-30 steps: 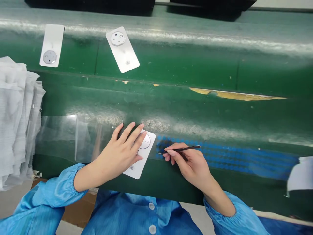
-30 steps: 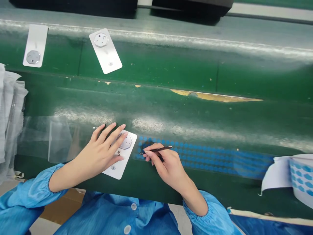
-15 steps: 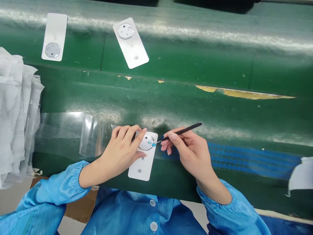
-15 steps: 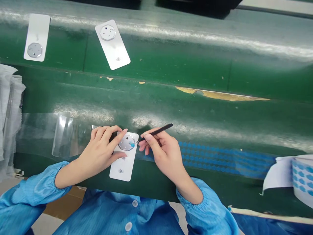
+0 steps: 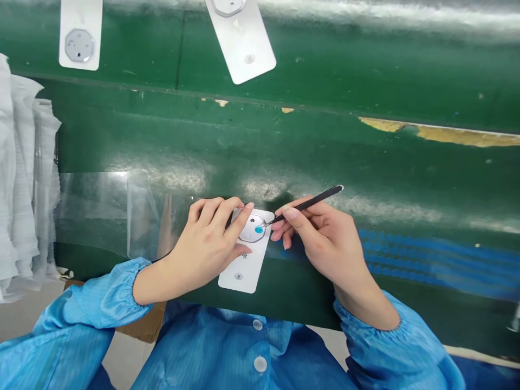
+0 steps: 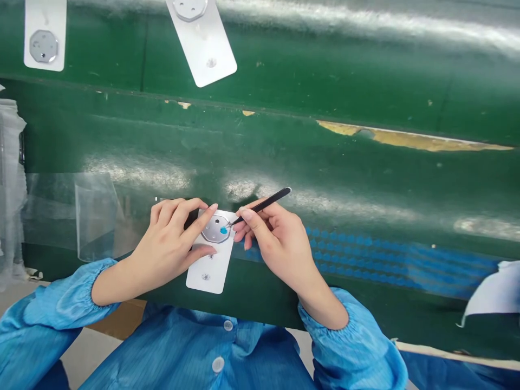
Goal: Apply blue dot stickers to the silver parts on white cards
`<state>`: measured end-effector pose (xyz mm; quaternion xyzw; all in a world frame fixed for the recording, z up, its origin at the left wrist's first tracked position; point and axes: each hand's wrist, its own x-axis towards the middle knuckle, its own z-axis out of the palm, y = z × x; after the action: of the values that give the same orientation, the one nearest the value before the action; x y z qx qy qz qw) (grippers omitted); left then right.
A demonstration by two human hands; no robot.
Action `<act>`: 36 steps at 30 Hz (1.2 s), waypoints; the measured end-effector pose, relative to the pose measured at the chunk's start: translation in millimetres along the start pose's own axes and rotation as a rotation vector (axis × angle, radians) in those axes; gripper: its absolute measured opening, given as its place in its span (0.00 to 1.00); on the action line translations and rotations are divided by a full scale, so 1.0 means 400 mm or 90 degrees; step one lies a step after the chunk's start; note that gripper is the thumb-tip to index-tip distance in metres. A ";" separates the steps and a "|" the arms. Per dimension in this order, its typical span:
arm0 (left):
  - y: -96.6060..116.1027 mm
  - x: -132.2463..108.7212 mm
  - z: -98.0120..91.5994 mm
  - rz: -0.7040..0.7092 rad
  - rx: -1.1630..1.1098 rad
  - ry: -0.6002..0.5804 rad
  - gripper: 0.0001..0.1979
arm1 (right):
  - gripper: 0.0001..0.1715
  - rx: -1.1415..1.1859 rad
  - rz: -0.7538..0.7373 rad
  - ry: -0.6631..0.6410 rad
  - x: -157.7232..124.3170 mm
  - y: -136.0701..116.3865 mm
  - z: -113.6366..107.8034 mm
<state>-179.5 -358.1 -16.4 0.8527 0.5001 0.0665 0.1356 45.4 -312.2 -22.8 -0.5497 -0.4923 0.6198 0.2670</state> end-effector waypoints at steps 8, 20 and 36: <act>0.000 0.001 -0.002 -0.002 -0.004 -0.005 0.35 | 0.17 0.004 -0.006 0.006 0.002 -0.007 0.004; -0.001 -0.002 0.003 0.002 -0.012 0.010 0.37 | 0.15 -0.025 -0.022 -0.004 0.002 -0.003 0.002; 0.006 -0.013 0.009 0.048 -0.030 0.054 0.15 | 0.15 -0.053 -0.046 -0.015 -0.001 0.007 0.004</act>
<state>-179.2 -364.5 -19.0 0.8642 0.4709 0.1190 0.1315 44.5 -314.4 -25.4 -0.5349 -0.5403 0.5952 0.2602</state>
